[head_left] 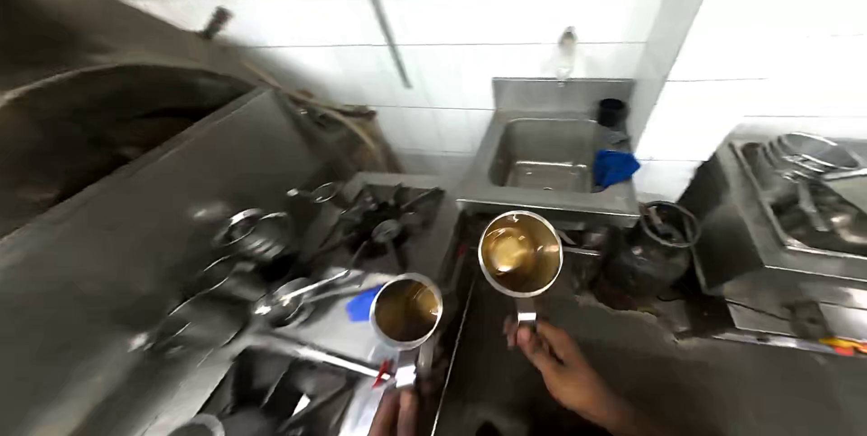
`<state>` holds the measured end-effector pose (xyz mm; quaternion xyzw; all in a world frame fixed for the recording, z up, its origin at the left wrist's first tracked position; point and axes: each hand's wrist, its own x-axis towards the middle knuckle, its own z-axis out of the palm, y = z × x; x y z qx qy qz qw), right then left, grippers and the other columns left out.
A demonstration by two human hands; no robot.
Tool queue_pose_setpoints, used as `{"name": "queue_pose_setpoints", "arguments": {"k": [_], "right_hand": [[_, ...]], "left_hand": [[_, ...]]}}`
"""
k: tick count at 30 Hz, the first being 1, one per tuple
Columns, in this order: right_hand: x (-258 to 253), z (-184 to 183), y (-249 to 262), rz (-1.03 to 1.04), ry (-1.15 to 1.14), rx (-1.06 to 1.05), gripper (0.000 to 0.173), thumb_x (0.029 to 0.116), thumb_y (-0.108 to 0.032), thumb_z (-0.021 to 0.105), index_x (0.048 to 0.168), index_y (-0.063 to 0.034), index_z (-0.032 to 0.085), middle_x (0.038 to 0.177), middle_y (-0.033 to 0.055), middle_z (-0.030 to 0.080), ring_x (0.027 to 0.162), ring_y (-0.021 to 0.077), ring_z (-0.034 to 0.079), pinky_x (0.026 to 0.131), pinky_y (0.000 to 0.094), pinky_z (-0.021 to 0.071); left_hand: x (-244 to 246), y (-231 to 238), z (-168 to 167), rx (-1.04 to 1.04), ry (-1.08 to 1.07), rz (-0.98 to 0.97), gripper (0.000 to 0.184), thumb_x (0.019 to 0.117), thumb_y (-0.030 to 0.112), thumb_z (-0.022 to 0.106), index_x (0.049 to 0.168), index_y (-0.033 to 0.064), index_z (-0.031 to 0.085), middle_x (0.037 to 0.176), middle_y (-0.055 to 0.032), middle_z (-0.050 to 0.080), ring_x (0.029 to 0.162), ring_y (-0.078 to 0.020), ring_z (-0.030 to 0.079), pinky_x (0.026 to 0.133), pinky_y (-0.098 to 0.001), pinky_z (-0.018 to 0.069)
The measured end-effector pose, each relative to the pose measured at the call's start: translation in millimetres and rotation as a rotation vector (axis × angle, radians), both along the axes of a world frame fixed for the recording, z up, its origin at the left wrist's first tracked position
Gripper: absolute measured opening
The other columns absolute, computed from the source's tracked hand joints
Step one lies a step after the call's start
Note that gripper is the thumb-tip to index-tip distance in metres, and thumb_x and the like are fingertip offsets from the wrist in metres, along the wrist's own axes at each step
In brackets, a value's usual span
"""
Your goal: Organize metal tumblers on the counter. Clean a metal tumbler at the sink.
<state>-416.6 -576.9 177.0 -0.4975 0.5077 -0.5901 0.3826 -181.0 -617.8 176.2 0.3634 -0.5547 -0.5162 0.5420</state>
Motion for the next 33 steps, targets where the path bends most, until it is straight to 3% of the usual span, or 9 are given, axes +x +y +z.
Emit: {"name": "queue_pose_setpoints", "arguments": {"k": [3,6,9,16,19,22,28,31,33], "right_hand": [[-84,3,-48,-0.296,0.056,0.273,0.037,0.1077,-0.037,0.047,0.114,-0.0086,0.070,0.107,0.0044,0.069,0.095,0.0145,0.065,0.084,0.0364,0.0556],[-164,0,-101,-0.437,0.030,0.320,0.040,0.1084,-0.046,0.044,0.112,-0.0149,0.068,0.101,0.0019,0.067,0.085,0.0166,0.061,0.071,0.0382,0.0519],[-236,-9,-159,-0.466,-0.082,0.269,0.045,0.1070,-0.054,0.042,0.111,-0.0169,0.068,0.105,0.0005,0.070,0.092,0.0175,0.066,0.078,0.0388,0.0564],[-382,-100,-358,-0.559,-0.451,0.531,0.052,0.1079,-0.052,0.042,0.141,-0.0133,0.052,0.111,0.0068,0.068,0.095,0.0189,0.067,0.081,0.0395,0.0558],[-423,-152,-410,-0.580,-0.507,0.722,0.059,0.1052,-0.059,0.042,0.127,-0.0080,0.060,0.096,0.0072,0.066,0.079,0.0177,0.065,0.070,0.0354,0.0558],[-455,-197,-446,-0.600,-0.507,0.875,0.066,0.1042,-0.063,0.039,0.116,-0.0029,0.064,0.088,0.0087,0.065,0.072,0.0175,0.061,0.067,0.0346,0.0537],[-473,-285,-455,-0.565,-0.514,0.931,0.052,0.1069,-0.051,0.046,0.134,-0.0088,0.061,0.117,0.0116,0.067,0.101,0.0220,0.064,0.088,0.0424,0.0542],[-476,-312,-451,-0.611,-0.589,1.061,0.047,0.1056,-0.048,0.050,0.130,-0.0107,0.064,0.118,0.0103,0.069,0.101,0.0227,0.067,0.079,0.0418,0.0567],[-475,-285,-453,-0.550,-0.533,1.146,0.047,0.1067,-0.046,0.048,0.135,-0.0112,0.061,0.128,0.0096,0.065,0.110,0.0226,0.065,0.084,0.0419,0.0563]], "left_hand": [[-122,-100,13,0.218,0.011,-0.185,0.030,0.1082,0.013,0.040,0.118,-0.0082,0.058,0.114,-0.0226,0.071,0.106,-0.0355,0.070,0.096,-0.0492,0.0581],[-226,-192,0,0.395,-0.033,-0.311,0.030,0.1100,0.019,0.043,0.125,-0.0005,0.059,0.115,-0.0175,0.072,0.104,-0.0302,0.071,0.092,-0.0453,0.0587],[-312,-284,-22,0.435,-0.169,-0.481,0.036,0.1091,0.035,0.047,0.133,0.0090,0.057,0.119,-0.0112,0.069,0.103,-0.0237,0.070,0.090,-0.0413,0.0578],[-495,-501,-149,0.690,-0.460,-0.585,0.050,0.1070,0.040,0.050,0.143,0.0046,0.049,0.123,-0.0193,0.061,0.102,-0.0286,0.062,0.088,-0.0461,0.0517],[-542,-558,-212,0.727,-0.612,-0.559,0.062,0.1043,0.055,0.047,0.130,0.0002,0.058,0.113,-0.0212,0.062,0.094,-0.0314,0.060,0.082,-0.0497,0.0521],[-569,-592,-243,0.680,-0.783,-0.559,0.065,0.1046,0.056,0.046,0.124,-0.0033,0.065,0.122,-0.0265,0.065,0.111,-0.0397,0.063,0.097,-0.0593,0.0501],[-573,-606,-288,0.798,-0.901,-0.635,0.053,0.1071,0.044,0.048,0.138,0.0016,0.057,0.128,-0.0253,0.061,0.112,-0.0376,0.061,0.095,-0.0563,0.0497],[-585,-627,-262,0.642,-0.851,-0.544,0.053,0.1059,0.038,0.053,0.143,0.0004,0.051,0.136,-0.0261,0.058,0.125,-0.0395,0.057,0.105,-0.0589,0.0467],[-603,-648,-191,0.283,-0.771,-0.429,0.048,0.1055,0.029,0.055,0.144,0.0007,0.051,0.137,-0.0231,0.060,0.125,-0.0346,0.060,0.106,-0.0535,0.0486]]}}
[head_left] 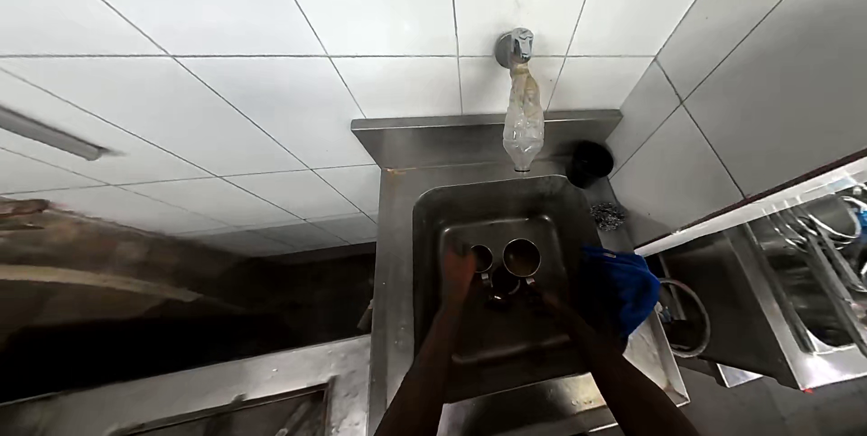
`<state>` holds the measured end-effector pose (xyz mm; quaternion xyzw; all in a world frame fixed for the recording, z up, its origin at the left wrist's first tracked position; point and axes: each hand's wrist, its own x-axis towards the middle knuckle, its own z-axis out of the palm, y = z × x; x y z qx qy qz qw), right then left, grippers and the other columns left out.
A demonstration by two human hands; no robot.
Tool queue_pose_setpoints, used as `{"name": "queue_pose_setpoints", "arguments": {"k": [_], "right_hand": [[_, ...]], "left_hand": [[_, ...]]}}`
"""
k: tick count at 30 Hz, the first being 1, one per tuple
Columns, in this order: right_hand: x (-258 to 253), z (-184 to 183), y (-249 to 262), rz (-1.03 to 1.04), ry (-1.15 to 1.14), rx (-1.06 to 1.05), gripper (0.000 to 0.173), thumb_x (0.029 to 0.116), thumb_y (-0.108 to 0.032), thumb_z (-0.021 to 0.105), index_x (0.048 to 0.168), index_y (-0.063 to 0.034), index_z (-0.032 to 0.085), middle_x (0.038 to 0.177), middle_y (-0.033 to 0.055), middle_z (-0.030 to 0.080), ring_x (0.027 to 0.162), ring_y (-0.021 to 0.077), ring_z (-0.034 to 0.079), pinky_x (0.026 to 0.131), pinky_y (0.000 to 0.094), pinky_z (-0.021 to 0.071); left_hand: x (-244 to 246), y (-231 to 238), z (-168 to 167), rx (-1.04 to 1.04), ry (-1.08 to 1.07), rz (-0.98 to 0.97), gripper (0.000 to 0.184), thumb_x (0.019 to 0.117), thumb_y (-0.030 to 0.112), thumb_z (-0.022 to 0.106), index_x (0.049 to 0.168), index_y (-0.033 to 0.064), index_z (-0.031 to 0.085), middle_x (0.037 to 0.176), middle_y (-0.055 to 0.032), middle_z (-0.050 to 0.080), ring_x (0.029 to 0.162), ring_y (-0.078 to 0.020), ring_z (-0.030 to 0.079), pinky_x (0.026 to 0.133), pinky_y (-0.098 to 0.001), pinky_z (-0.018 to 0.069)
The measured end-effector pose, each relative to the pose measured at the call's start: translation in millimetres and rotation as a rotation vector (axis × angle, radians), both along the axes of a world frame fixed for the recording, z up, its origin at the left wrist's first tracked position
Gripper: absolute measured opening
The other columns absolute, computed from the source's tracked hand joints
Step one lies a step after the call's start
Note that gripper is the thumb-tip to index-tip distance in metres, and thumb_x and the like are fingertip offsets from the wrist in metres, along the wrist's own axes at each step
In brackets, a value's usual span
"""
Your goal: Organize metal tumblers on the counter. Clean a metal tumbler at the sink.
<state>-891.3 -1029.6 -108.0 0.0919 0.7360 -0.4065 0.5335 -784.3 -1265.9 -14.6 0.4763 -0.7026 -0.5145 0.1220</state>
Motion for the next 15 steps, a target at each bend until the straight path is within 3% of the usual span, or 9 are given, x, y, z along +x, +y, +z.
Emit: {"name": "queue_pose_setpoints", "arguments": {"k": [2,4,5,7,10,12,15], "right_hand": [[2,24,-2,0.036,0.059,0.013,0.047,0.1065,-0.043,0.051,0.140,-0.0109,0.057,0.131,0.0114,0.064,0.111,0.0244,0.065,0.085,0.0425,0.0575],[8,30,1,0.071,0.126,-0.027,0.050,0.1057,-0.039,0.055,0.143,-0.0058,0.053,0.129,0.0162,0.064,0.106,0.0260,0.066,0.083,0.0414,0.0579],[11,34,5,0.137,0.100,-0.073,0.050,0.1083,-0.040,0.048,0.143,-0.0052,0.053,0.129,0.0154,0.063,0.105,0.0241,0.063,0.085,0.0404,0.0538],[13,19,10,0.252,0.076,-0.171,0.051,0.1104,-0.045,0.037,0.141,-0.0074,0.052,0.120,0.0114,0.063,0.095,0.0193,0.060,0.076,0.0371,0.0510],[17,24,9,0.269,0.015,-0.083,0.052,0.1095,-0.048,0.037,0.141,-0.0110,0.056,0.125,0.0120,0.064,0.103,0.0242,0.063,0.084,0.0457,0.0530],[18,27,8,0.254,0.006,-0.097,0.050,0.1091,-0.048,0.040,0.134,-0.0092,0.059,0.115,0.0103,0.065,0.095,0.0218,0.062,0.079,0.0424,0.0522],[21,27,7,0.317,-0.028,-0.119,0.053,0.1093,-0.048,0.038,0.138,-0.0086,0.056,0.118,0.0112,0.064,0.098,0.0226,0.061,0.081,0.0439,0.0508]], "left_hand": [[-24,-19,89,-0.397,0.302,-0.100,0.048,0.1075,0.027,0.050,0.147,0.0003,0.047,0.148,-0.0188,0.053,0.136,-0.0270,0.053,0.114,-0.0444,0.0438],[-57,-41,177,-0.823,0.608,-0.279,0.050,0.1080,0.026,0.046,0.148,-0.0040,0.045,0.154,-0.0225,0.045,0.146,-0.0310,0.042,0.121,-0.0467,0.0348],[-77,-53,214,-1.004,0.687,-0.385,0.053,0.1080,0.029,0.043,0.149,-0.0049,0.044,0.157,-0.0241,0.041,0.149,-0.0344,0.036,0.124,-0.0499,0.0296],[-115,-73,265,-1.221,0.649,-0.609,0.059,0.1095,0.038,0.035,0.155,-0.0008,0.039,0.162,-0.0192,0.036,0.154,-0.0329,0.027,0.127,-0.0522,0.0197],[-163,-91,279,-1.235,0.379,-0.944,0.066,0.1102,0.047,0.024,0.161,0.0054,0.029,0.168,-0.0114,0.026,0.157,-0.0280,0.016,0.129,-0.0507,0.0107],[-188,-89,279,-1.209,0.247,-1.075,0.069,0.1086,0.052,0.022,0.163,0.0096,0.025,0.170,-0.0085,0.021,0.158,-0.0316,0.010,0.128,-0.0533,0.0101],[-231,-74,295,-1.106,0.095,-1.148,0.073,0.1079,0.057,0.021,0.164,0.0115,0.018,0.170,-0.0096,0.020,0.157,-0.0283,0.016,0.128,-0.0502,0.0111]]}}
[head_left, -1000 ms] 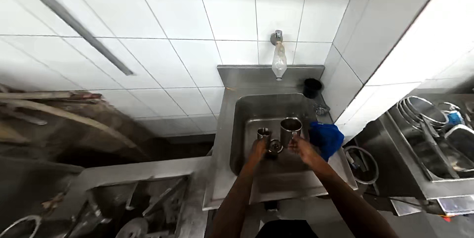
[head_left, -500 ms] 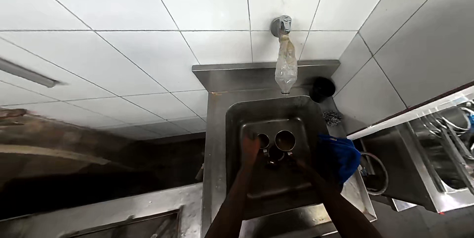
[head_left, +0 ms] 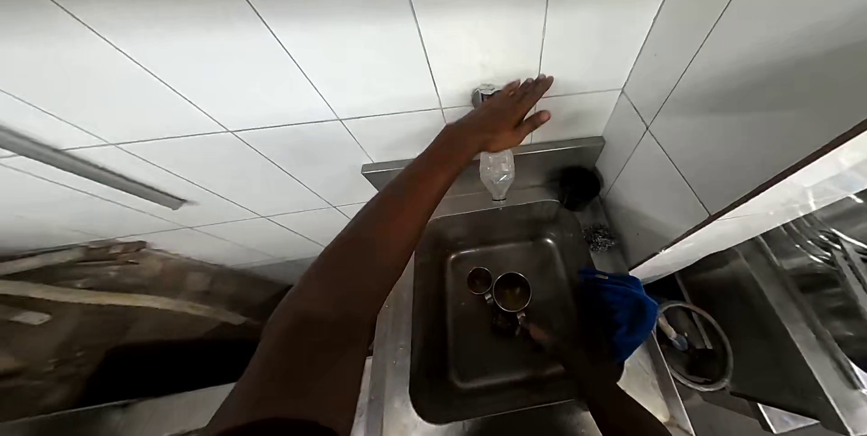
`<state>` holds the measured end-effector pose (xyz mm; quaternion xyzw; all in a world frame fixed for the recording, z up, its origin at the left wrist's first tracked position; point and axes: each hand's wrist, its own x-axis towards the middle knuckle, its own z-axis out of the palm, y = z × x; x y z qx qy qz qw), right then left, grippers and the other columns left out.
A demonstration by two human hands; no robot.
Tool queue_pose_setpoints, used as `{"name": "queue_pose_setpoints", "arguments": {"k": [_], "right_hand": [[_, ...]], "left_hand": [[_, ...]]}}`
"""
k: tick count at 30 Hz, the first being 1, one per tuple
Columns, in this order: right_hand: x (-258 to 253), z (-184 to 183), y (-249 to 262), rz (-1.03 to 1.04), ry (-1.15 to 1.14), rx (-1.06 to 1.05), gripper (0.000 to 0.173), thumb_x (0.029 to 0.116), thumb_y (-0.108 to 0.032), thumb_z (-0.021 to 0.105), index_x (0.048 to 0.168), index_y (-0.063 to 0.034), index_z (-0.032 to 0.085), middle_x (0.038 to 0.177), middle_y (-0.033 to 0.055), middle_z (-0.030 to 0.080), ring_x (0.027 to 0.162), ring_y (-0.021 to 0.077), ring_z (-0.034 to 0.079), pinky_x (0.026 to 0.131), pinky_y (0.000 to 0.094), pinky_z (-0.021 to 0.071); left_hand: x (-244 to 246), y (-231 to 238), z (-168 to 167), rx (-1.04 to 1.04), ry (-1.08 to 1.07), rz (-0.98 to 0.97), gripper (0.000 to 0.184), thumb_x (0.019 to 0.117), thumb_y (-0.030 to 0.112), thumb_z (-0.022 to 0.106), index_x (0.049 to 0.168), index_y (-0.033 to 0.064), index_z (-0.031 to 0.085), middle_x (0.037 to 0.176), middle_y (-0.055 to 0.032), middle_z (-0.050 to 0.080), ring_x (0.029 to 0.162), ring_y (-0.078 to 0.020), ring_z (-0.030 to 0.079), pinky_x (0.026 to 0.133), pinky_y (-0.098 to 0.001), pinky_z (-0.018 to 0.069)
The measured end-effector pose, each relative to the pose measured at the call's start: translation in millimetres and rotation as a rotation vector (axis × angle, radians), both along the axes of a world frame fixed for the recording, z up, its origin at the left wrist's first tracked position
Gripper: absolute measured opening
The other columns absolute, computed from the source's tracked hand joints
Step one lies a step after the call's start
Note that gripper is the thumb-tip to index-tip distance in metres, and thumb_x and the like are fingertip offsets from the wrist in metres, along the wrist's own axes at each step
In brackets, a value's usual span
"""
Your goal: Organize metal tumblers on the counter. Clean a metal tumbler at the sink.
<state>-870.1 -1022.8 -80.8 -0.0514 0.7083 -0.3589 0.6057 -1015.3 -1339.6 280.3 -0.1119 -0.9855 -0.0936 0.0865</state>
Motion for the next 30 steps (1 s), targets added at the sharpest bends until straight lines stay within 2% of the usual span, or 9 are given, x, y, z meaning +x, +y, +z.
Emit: {"name": "queue_pose_setpoints", "arguments": {"k": [4,7,9,12,14,16,20,24,30], "right_hand": [[-4,14,-7,-0.020,0.079,0.032,0.053,0.1098,-0.048,0.039,0.129,-0.0044,0.061,0.103,0.0101,0.063,0.084,0.0193,0.055,0.074,0.0404,0.0465],[-19,-10,-16,-0.187,0.185,-0.074,0.048,0.1088,-0.045,0.044,0.116,-0.0026,0.065,0.089,0.0063,0.061,0.073,0.0154,0.053,0.068,0.0349,0.0469],[-26,16,-20,-0.239,0.223,-0.119,0.043,0.1077,-0.040,0.050,0.121,-0.0033,0.066,0.090,0.0063,0.063,0.075,0.0147,0.055,0.070,0.0337,0.0479],[-30,63,-20,-0.137,0.292,-0.146,0.044,0.1056,-0.040,0.055,0.123,-0.0021,0.068,0.108,0.0166,0.070,0.095,0.0241,0.067,0.089,0.0444,0.0545],[-25,84,-25,-0.109,0.311,-0.201,0.041,0.1063,-0.040,0.054,0.116,-0.0035,0.070,0.101,0.0137,0.069,0.089,0.0208,0.065,0.084,0.0419,0.0543],[-17,92,-26,-0.145,0.306,-0.252,0.038,0.1069,-0.037,0.054,0.111,-0.0036,0.071,0.099,0.0114,0.068,0.087,0.0182,0.064,0.081,0.0392,0.0543],[-26,105,-6,-0.314,0.318,-0.315,0.031,0.1075,-0.027,0.053,0.104,0.0000,0.068,0.090,0.0081,0.063,0.079,0.0153,0.060,0.075,0.0338,0.0530],[-35,106,-20,-0.491,0.282,-0.391,0.039,0.1099,-0.034,0.045,0.088,-0.0061,0.063,0.067,-0.0008,0.053,0.057,0.0082,0.048,0.055,0.0263,0.0437],[-31,89,-14,-0.467,0.260,-0.656,0.033,0.1068,-0.021,0.047,0.081,-0.0075,0.063,0.065,-0.0045,0.053,0.059,0.0050,0.050,0.059,0.0239,0.0458]], "left_hand": [[-29,12,23,0.081,0.020,0.070,0.069,0.1084,0.054,0.028,0.165,0.0147,0.019,0.170,-0.0135,0.018,0.156,-0.0286,0.023,0.126,-0.0483,0.0209],[28,28,10,0.453,0.554,0.127,0.047,0.1106,0.029,0.039,0.147,0.0028,0.051,0.155,-0.0134,0.047,0.144,-0.0237,0.045,0.119,-0.0427,0.0410],[84,49,-50,0.810,0.781,0.389,0.041,0.1100,0.018,0.040,0.138,-0.0099,0.051,0.141,-0.0208,0.056,0.135,-0.0259,0.052,0.116,-0.0423,0.0426],[138,98,-178,1.455,0.412,1.019,0.039,0.1070,0.023,0.052,0.137,-0.0016,0.051,0.126,-0.0130,0.062,0.111,-0.0158,0.061,0.097,-0.0372,0.0519],[140,122,-232,1.592,0.180,1.211,0.023,0.1002,0.013,0.062,0.119,-0.0003,0.062,0.096,-0.0105,0.064,0.074,-0.0150,0.060,0.066,-0.0342,0.0537],[139,130,-256,1.531,0.122,1.202,0.021,0.0958,0.006,0.068,0.114,-0.0030,0.065,0.089,-0.0133,0.068,0.061,-0.0151,0.060,0.055,-0.0312,0.0532],[141,117,-247,1.086,-0.024,1.199,0.036,0.1022,0.028,0.063,0.115,-0.0049,0.068,0.104,-0.0236,0.070,0.094,-0.0342,0.068,0.089,-0.0534,0.0546],[146,105,-228,0.869,-0.323,1.120,0.042,0.0997,0.043,0.063,0.119,0.0073,0.072,0.113,-0.0208,0.071,0.107,-0.0392,0.067,0.094,-0.0634,0.0498],[175,93,-231,0.845,-0.595,0.735,0.041,0.0988,0.016,0.063,0.137,0.0019,0.059,0.132,-0.0251,0.062,0.122,-0.0407,0.059,0.103,-0.0609,0.0458]]}}
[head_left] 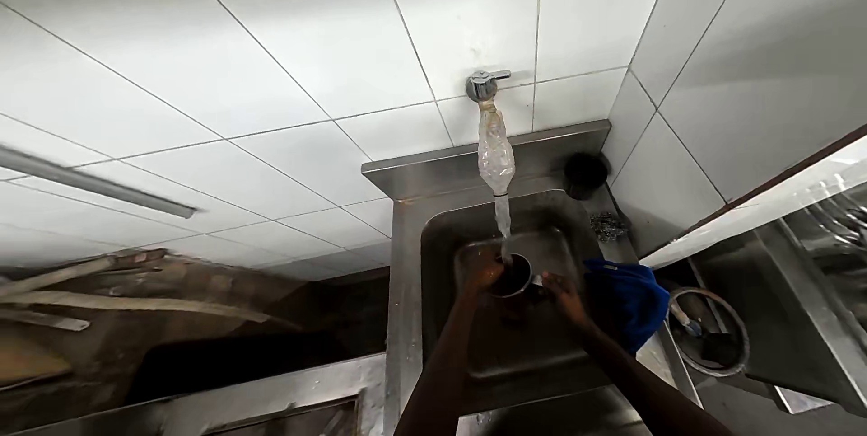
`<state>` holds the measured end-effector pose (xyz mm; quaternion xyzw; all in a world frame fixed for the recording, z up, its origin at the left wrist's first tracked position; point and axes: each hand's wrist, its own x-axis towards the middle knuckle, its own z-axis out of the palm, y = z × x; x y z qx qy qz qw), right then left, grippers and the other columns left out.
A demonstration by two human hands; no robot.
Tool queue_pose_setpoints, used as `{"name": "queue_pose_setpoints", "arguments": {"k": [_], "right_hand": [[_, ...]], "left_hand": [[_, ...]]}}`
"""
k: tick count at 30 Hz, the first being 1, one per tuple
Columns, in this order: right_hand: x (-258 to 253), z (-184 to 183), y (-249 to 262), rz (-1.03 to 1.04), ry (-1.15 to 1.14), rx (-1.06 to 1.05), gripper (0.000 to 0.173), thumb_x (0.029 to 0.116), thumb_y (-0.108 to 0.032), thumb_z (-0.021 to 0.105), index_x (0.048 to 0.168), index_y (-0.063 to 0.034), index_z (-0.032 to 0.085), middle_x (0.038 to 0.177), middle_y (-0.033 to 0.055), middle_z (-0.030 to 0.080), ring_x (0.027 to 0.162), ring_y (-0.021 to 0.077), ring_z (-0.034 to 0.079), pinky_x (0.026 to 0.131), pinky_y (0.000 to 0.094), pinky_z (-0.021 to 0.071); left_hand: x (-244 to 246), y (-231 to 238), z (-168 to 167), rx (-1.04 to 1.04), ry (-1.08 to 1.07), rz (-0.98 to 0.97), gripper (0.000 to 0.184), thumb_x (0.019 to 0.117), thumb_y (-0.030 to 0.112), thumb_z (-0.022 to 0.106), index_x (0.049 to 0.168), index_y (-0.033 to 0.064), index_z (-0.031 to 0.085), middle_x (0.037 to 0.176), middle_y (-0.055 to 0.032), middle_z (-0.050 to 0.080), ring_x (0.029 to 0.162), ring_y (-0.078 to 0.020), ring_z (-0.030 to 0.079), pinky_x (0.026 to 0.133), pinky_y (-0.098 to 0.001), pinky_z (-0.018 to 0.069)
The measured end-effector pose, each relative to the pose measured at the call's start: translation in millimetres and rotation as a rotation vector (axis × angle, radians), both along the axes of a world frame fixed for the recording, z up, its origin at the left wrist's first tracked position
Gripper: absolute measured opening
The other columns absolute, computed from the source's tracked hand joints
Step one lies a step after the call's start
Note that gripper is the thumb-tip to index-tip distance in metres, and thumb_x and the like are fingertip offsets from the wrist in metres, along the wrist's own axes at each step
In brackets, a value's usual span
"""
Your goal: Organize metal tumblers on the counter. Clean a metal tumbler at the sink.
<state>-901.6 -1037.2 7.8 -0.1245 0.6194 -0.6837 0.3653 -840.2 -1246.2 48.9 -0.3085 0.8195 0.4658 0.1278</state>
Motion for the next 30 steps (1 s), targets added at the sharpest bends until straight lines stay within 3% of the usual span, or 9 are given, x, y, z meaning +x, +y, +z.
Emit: {"name": "queue_pose_setpoints", "arguments": {"k": [4,7,11,14,17,20,23,26,30], "right_hand": [[-19,-16,16,-0.146,-0.026,-0.056,0.039,0.1046,-0.026,0.049,0.069,-0.0137,0.057,0.060,-0.0062,0.049,0.053,0.0043,0.045,0.053,0.0238,0.0423],[-31,-28,11,-0.112,-0.079,-0.045,0.042,0.1037,-0.035,0.055,0.066,-0.0168,0.056,0.059,-0.0061,0.050,0.051,0.0041,0.045,0.050,0.0233,0.0412],[-56,-18,-5,-0.102,0.088,0.031,0.039,0.1018,-0.032,0.058,0.066,-0.0157,0.056,0.064,-0.0048,0.052,0.057,0.0054,0.046,0.054,0.0250,0.0407],[-74,-26,-26,-0.126,0.316,0.199,0.032,0.1065,-0.030,0.054,0.120,-0.0025,0.065,0.114,0.0133,0.065,0.104,0.0204,0.062,0.092,0.0409,0.0526],[-65,-12,-16,-0.029,0.416,0.330,0.067,0.1039,-0.047,0.054,0.160,-0.0158,0.033,0.164,0.0144,0.034,0.147,0.0326,0.040,0.115,0.0570,0.0396],[-39,-12,-1,0.116,0.277,0.468,0.090,0.0943,-0.062,0.063,0.164,-0.0220,0.023,0.158,0.0157,0.043,0.135,0.0347,0.053,0.106,0.0596,0.0477],[-23,-38,-10,0.278,0.101,0.465,0.085,0.0995,-0.051,0.062,0.164,-0.0204,0.017,0.139,0.0203,0.059,0.113,0.0323,0.067,0.092,0.0520,0.0568],[-21,-54,-15,0.348,0.129,0.423,0.073,0.1021,-0.036,0.063,0.161,-0.0188,0.023,0.129,0.0172,0.064,0.102,0.0262,0.070,0.086,0.0465,0.0597],[-30,-54,-11,0.329,0.290,0.359,0.057,0.1044,-0.030,0.059,0.157,-0.0187,0.039,0.144,0.0128,0.058,0.123,0.0260,0.063,0.101,0.0506,0.0540]], "left_hand": [[-7,3,-16,-0.069,-0.036,-0.213,0.039,0.0902,0.009,0.072,0.128,0.0005,0.064,0.124,-0.0250,0.065,0.117,-0.0397,0.062,0.102,-0.0589,0.0480],[-32,3,-17,-0.297,-0.214,-0.312,0.046,0.0997,0.024,0.064,0.140,0.0035,0.057,0.141,-0.0256,0.056,0.132,-0.0422,0.053,0.110,-0.0582,0.0421],[-41,0,2,-0.421,-0.231,-0.233,0.046,0.1028,0.037,0.058,0.133,0.0023,0.062,0.135,-0.0237,0.062,0.126,-0.0412,0.058,0.107,-0.0587,0.0443],[-38,5,14,-0.366,-0.326,-0.237,0.051,0.1025,0.033,0.058,0.141,0.0002,0.055,0.142,-0.0251,0.056,0.133,-0.0419,0.052,0.110,-0.0597,0.0407],[-23,7,-24,-0.175,-0.293,-0.056,0.052,0.0994,0.030,0.064,0.138,-0.0030,0.056,0.135,-0.0268,0.059,0.126,-0.0410,0.057,0.107,-0.0589,0.0444],[-2,23,-86,0.203,-0.204,0.310,0.046,0.1019,0.033,0.060,0.129,-0.0039,0.058,0.104,-0.0224,0.066,0.086,-0.0306,0.066,0.076,-0.0470,0.0568],[8,53,-98,0.430,-0.137,0.465,0.045,0.1067,0.034,0.053,0.130,-0.0034,0.057,0.094,-0.0199,0.066,0.071,-0.0255,0.064,0.065,-0.0409,0.0563],[17,59,-93,0.435,-0.239,0.485,0.047,0.1073,0.037,0.049,0.132,-0.0020,0.056,0.097,-0.0202,0.068,0.076,-0.0266,0.067,0.069,-0.0431,0.0574],[21,43,-79,0.292,-0.236,0.419,0.052,0.1026,0.038,0.058,0.139,0.0007,0.053,0.108,-0.0223,0.067,0.088,-0.0307,0.067,0.077,-0.0485,0.0574]]}}
